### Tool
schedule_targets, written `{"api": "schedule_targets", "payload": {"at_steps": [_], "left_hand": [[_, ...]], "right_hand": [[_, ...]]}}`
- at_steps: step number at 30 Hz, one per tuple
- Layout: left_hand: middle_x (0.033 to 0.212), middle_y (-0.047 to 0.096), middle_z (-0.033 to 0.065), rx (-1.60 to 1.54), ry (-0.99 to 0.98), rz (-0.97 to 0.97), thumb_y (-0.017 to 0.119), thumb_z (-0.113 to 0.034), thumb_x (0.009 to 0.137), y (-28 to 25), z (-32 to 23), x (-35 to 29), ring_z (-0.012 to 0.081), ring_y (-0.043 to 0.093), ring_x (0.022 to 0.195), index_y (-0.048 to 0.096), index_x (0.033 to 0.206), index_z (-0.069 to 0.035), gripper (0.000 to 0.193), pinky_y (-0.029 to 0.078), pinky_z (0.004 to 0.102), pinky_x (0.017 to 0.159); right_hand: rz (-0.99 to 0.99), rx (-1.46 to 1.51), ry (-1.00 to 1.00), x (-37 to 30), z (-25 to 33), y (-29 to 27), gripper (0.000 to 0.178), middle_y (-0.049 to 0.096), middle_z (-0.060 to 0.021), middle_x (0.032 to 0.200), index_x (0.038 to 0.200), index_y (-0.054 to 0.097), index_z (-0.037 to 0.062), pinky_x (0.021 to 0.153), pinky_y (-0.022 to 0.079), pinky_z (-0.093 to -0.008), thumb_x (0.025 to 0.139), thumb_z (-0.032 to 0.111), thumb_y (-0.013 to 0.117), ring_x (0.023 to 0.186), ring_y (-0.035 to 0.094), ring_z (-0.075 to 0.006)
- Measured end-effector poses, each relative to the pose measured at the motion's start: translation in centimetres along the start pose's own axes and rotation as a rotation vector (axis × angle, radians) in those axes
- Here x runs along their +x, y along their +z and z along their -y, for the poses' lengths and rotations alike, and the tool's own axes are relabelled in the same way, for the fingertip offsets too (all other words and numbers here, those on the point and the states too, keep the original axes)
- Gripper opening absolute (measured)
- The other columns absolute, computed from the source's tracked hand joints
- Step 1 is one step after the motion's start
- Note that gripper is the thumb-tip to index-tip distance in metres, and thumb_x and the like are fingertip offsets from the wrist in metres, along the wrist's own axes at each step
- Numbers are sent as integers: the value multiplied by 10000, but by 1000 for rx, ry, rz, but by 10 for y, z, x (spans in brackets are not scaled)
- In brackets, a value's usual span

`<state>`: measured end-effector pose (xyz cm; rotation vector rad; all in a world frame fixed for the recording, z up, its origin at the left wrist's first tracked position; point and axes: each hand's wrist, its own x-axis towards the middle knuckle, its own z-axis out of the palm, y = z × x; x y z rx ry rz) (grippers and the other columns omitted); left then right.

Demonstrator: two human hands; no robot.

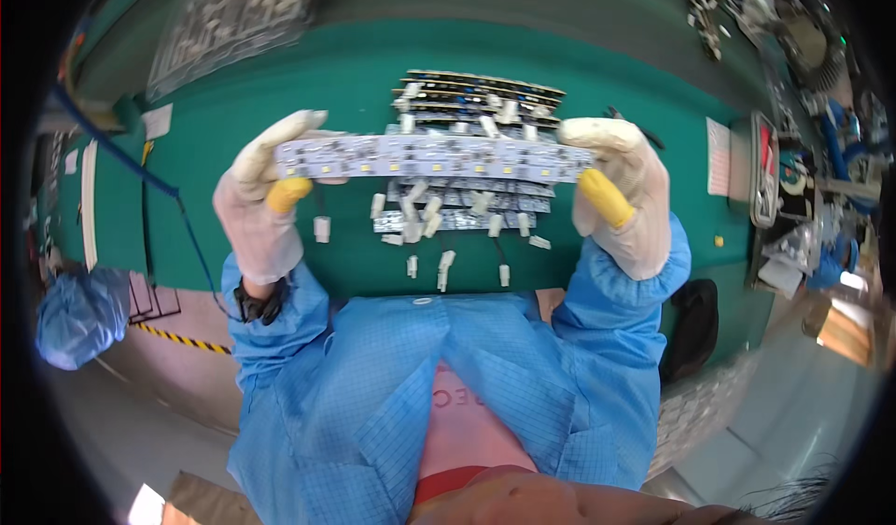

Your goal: Assembling components onto printed circuit boards at a manual assembly station.

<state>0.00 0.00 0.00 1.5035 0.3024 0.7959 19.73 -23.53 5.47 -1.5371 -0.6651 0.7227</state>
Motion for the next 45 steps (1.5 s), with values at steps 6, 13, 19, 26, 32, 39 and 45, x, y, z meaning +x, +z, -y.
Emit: {"api": "schedule_targets", "payload": {"at_steps": [6,13,19,26,32,39,45], "left_hand": [[1091,600,261,76,76,93,687,-385,802,10,-16,-2,282,655,880,533,1187,71,616,538,307,720],[1029,637,201,111,43,131,651,-389,837,7,-28,1,227,659,878,530,1203,60,592,512,285,772],[1005,671,84,259,-36,5,653,-224,858,-6,-4,11,103,629,811,536,1241,2,460,493,219,752],[998,667,170,79,-87,87,669,-475,773,3,-21,1,188,664,843,543,1181,66,689,499,317,839],[955,662,76,120,-84,-40,647,-263,869,4,-9,9,106,622,832,524,1245,31,493,473,196,642],[870,675,76,252,-254,-49,615,-372,886,0,-2,18,92,600,774,492,1279,26,573,479,219,719],[740,672,119,-122,223,229,587,-293,905,1,11,12,187,658,788,515,1157,68,446,315,457,1078]], "right_hand": [[-4,-426,-197,14,-17,-17,247,572,-53,1041,1117,549,-22,783,422,-222,888,69,543,868,535,-99],[6,-756,-533,24,-24,-5,241,564,-60,1033,1114,552,-18,772,399,-198,912,112,535,830,507,-79],[71,-117,-147,2,-5,4,320,570,-63,1038,1131,519,-30,832,403,-229,899,177,593,929,538,-100],[6,-104,-156,16,-22,-3,285,590,-64,1030,1128,541,-23,813,413,-211,912,162,550,888,545,-96],[73,-32,-55,2,-4,6,506,607,-83,912,1173,523,-23,515,359,-193,824,316,665,563,491,-53],[128,-132,-137,5,-1,15,446,627,-85,872,1186,524,-4,474,359,-186,846,266,629,502,478,-48],[26,-192,-86,27,-23,2,362,581,-13,673,1153,552,12,477,356,-178,932,298,525,489,458,-45]]}}
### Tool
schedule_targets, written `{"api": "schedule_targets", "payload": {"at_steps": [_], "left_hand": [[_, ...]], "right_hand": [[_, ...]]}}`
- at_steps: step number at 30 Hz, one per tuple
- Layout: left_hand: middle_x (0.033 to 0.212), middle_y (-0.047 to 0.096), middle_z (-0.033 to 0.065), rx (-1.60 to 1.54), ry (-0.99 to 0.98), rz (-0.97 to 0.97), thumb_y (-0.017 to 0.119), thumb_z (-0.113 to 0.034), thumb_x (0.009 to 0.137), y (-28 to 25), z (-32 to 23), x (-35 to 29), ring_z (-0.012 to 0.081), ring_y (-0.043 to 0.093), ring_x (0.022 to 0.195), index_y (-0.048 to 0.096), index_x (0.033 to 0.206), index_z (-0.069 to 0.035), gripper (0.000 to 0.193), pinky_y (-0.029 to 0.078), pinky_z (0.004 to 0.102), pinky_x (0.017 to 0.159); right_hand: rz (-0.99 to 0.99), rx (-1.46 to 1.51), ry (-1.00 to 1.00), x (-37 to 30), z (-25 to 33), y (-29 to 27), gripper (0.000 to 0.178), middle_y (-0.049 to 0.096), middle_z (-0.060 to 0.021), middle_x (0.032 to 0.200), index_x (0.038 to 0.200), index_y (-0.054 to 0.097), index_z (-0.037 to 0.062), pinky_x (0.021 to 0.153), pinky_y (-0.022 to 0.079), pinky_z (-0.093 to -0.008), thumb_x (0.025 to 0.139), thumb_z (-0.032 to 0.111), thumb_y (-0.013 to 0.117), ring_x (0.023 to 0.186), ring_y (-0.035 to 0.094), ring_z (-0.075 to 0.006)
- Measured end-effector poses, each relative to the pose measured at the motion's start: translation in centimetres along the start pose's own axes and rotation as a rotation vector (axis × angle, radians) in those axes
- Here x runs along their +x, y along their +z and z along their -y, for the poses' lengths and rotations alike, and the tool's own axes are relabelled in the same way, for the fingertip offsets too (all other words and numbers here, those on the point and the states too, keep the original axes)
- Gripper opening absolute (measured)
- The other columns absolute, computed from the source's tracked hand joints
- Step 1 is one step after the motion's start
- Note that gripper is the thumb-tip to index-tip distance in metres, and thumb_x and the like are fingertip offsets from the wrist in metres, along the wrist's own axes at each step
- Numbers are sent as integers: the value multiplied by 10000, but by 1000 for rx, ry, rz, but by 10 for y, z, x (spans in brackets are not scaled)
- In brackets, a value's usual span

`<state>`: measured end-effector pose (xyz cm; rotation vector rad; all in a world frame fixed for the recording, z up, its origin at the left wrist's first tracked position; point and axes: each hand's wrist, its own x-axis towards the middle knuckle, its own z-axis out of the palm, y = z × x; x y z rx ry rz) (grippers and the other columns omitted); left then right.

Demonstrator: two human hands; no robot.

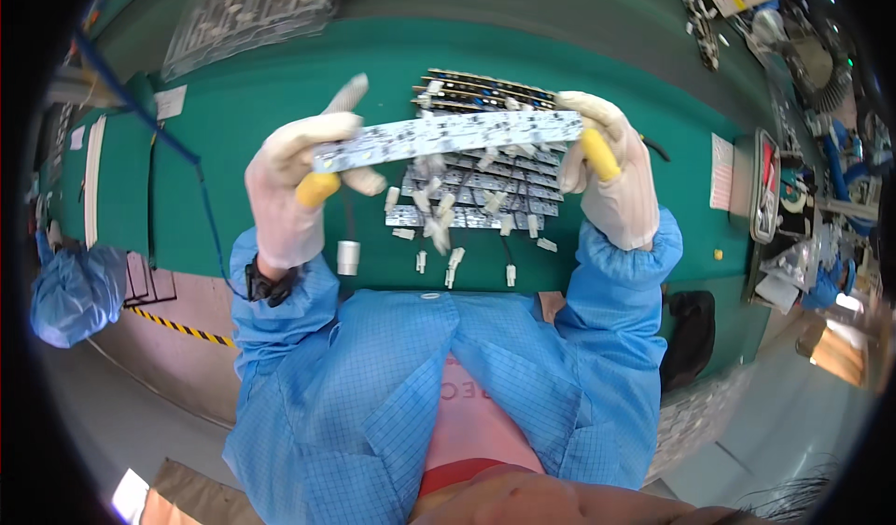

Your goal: Assembling components onto printed circuit boards at a manual assembly station.

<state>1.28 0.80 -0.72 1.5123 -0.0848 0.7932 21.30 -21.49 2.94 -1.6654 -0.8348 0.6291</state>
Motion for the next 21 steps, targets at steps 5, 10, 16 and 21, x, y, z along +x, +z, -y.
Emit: {"api": "schedule_targets", "payload": {"at_steps": [5,10,16,21], "left_hand": [[739,693,140,210,-146,-39,538,-366,930,-6,-3,-5,175,665,811,589,1036,19,402,435,296,831],[775,697,105,406,-293,-149,460,-265,981,-6,4,-5,148,643,889,605,1060,-8,306,446,238,735],[733,687,71,408,-415,-138,371,-569,933,-3,-11,-2,152,637,772,565,1192,10,663,446,271,765],[668,681,80,542,-315,-93,328,-625,914,-7,-3,1,145,629,739,567,1191,0,724,444,278,778]], "right_hand": [[-60,92,66,-4,-4,-4,429,537,-13,573,960,577,37,399,329,-184,943,453,474,426,430,-59],[-16,210,0,-14,1,1,251,534,-25,551,905,567,38,365,314,-193,943,280,511,406,460,-70],[78,244,131,-3,-5,1,447,527,-34,528,883,542,20,351,324,-202,940,459,479,374,445,-86],[33,305,242,-5,1,1,446,515,-37,513,857,524,21,358,303,-204,947,453,466,361,407,-82]]}}
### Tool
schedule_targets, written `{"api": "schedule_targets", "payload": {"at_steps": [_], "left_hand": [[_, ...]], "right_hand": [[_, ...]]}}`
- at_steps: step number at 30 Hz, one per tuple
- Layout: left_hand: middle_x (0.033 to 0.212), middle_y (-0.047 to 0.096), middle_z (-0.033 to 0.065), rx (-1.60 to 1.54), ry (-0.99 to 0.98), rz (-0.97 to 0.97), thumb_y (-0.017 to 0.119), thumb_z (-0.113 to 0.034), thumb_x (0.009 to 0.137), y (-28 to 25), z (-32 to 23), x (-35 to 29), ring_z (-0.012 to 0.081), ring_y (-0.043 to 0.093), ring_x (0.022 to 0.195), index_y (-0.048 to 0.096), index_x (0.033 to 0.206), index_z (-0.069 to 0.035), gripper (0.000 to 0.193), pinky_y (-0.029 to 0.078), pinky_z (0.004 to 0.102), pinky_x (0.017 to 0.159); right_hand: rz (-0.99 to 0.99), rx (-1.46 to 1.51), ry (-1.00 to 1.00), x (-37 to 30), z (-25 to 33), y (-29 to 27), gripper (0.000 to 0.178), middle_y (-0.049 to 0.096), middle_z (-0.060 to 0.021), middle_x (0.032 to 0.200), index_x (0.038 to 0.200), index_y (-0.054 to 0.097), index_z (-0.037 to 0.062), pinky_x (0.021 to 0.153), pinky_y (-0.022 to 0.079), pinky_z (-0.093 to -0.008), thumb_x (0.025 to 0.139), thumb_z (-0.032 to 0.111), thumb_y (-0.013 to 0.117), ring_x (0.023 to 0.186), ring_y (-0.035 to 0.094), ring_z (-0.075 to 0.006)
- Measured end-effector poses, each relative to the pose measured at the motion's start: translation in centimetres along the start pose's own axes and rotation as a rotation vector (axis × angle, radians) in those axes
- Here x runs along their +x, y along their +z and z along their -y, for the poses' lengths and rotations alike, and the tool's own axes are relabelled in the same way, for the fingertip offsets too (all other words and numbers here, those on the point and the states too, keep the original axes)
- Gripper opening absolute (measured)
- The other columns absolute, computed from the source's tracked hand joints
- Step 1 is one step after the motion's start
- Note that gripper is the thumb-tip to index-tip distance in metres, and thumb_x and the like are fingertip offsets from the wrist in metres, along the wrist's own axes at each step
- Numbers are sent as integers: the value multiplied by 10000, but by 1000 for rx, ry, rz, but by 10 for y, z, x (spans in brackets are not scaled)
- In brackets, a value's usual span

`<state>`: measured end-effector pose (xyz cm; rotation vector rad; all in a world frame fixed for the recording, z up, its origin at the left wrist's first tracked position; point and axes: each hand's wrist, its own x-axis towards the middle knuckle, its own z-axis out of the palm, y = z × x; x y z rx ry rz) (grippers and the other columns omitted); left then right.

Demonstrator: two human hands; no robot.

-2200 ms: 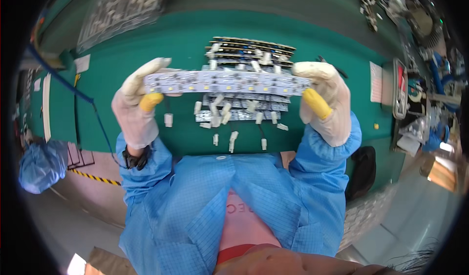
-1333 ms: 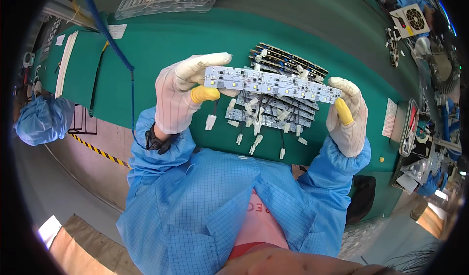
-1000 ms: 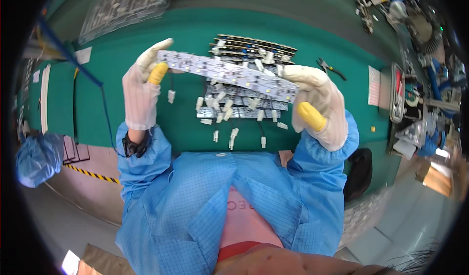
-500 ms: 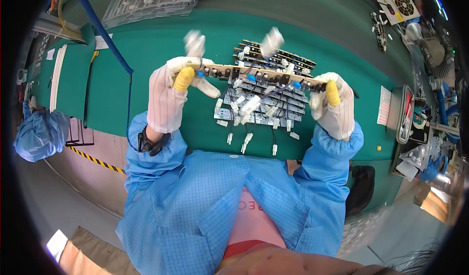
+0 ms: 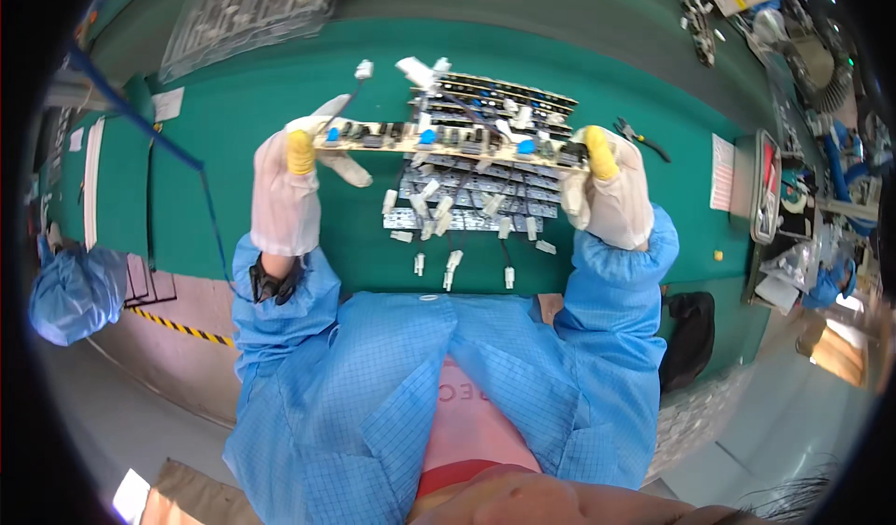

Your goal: Assembling components onto printed circuit boards at a manual assembly station.

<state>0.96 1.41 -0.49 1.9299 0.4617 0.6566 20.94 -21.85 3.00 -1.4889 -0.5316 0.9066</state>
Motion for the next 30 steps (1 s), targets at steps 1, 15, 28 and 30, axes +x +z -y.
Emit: {"api": "schedule_targets", "payload": {"at_steps": [1,15,28,30], "left_hand": [[663,680,80,21,22,12,326,-586,936,2,-5,0,140,625,730,569,1190,-2,682,443,272,777],[873,622,47,108,-369,-234,501,-152,918,-128,126,17,120,590,780,604,1101,-69,226,440,254,678],[944,659,155,-1141,-177,271,556,-491,882,8,-26,2,288,565,1041,339,1338,32,727,368,429,978],[842,661,124,-896,-320,247,594,-416,885,10,-24,-1,214,607,949,420,1257,-1,583,425,340,903]], "right_hand": [[-16,8,-47,0,-7,-4,385,508,-20,517,884,536,23,371,297,-192,945,402,500,381,409,-69],[-307,-798,-308,77,-22,-50,256,650,-65,1053,985,651,40,755,481,-256,759,-65,591,915,616,-168],[-237,-1082,-1132,8,4,9,117,616,-135,1023,931,611,32,817,517,-362,816,48,629,872,645,-259],[-179,-1100,-1121,2,2,11,165,589,-137,1099,960,614,30,844,500,-366,851,153,632,904,632,-266]]}}
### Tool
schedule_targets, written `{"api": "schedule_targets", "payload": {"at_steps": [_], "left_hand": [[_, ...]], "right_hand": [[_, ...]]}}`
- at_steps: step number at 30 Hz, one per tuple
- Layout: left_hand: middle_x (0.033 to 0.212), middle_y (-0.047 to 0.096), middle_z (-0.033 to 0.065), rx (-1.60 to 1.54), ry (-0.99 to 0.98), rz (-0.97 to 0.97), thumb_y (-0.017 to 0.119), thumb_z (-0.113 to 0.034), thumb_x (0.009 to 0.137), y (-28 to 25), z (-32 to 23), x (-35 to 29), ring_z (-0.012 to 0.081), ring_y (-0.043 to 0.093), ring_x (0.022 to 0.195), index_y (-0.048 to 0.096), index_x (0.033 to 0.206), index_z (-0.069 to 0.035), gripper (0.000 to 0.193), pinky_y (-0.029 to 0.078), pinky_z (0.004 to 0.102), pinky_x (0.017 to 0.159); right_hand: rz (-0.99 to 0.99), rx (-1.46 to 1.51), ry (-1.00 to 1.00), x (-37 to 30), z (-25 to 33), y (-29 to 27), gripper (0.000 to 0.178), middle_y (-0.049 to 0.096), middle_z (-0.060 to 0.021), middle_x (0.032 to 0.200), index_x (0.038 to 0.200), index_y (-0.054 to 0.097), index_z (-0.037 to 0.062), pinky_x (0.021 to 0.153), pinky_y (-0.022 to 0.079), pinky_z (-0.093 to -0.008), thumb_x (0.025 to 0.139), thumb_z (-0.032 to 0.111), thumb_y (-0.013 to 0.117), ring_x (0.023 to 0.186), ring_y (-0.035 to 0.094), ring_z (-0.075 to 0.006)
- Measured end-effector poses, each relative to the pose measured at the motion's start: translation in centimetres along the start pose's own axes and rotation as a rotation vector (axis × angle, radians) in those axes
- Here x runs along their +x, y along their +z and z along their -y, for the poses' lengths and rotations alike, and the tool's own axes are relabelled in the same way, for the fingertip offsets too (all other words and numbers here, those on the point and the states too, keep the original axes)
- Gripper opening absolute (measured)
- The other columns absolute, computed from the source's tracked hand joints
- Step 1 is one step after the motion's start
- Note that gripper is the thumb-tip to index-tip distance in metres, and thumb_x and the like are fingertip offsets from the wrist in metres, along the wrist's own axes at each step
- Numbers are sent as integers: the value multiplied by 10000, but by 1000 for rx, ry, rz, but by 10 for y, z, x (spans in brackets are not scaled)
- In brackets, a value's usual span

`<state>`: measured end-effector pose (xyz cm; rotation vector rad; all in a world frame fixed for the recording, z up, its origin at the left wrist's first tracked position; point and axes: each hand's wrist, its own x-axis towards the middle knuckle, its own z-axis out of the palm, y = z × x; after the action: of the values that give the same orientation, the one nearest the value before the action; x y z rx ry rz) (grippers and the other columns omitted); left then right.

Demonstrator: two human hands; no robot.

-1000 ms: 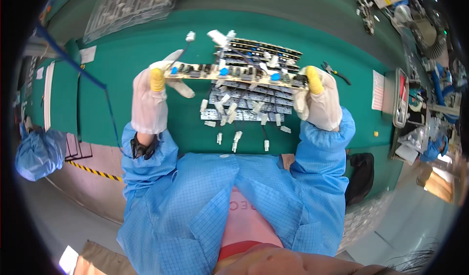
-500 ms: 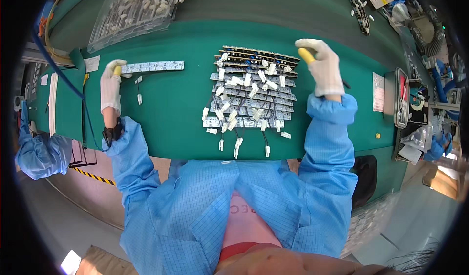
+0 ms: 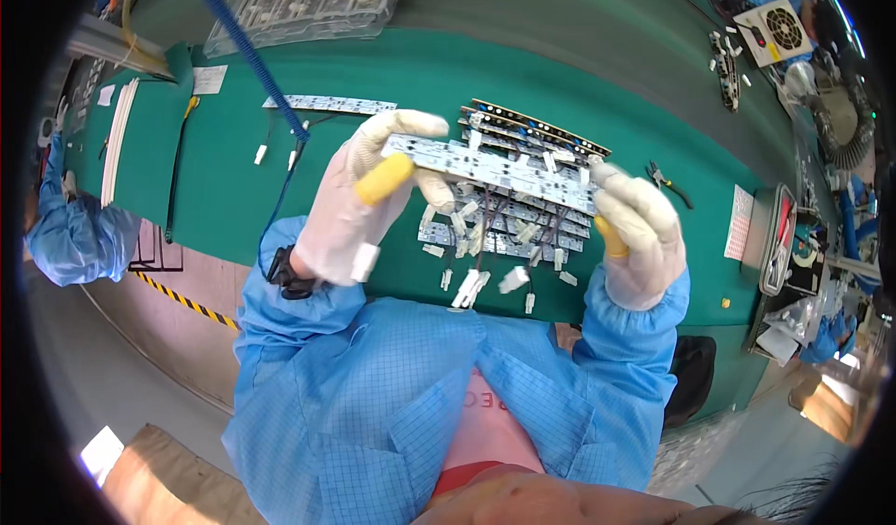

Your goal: Assembling components onto printed circuit boards at a manual assembly station.

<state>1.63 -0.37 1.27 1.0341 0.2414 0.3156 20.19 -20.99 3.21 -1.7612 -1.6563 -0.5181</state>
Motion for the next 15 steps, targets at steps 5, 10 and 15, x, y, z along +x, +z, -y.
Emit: {"api": "schedule_targets", "payload": {"at_steps": [5,10,15], "left_hand": [[972,664,144,122,162,50,631,-296,880,11,10,-4,195,602,1015,435,1244,-27,493,460,318,856],[993,671,123,722,346,-97,666,-332,831,2,14,-4,228,602,1004,481,1253,-5,565,458,348,887],[918,691,126,899,437,-74,716,-338,756,-4,1,-8,255,576,1056,620,1073,9,480,436,367,934]], "right_hand": [[76,735,899,0,0,-9,529,590,-87,943,1194,490,15,582,435,-202,876,422,607,683,563,-97],[141,935,995,-9,-10,-18,442,572,-35,743,1140,519,11,436,302,-155,910,384,577,526,479,-47],[53,993,934,-13,-13,-13,393,539,-6,688,1137,525,-1,444,285,-158,924,326,570,434,397,-10]]}}
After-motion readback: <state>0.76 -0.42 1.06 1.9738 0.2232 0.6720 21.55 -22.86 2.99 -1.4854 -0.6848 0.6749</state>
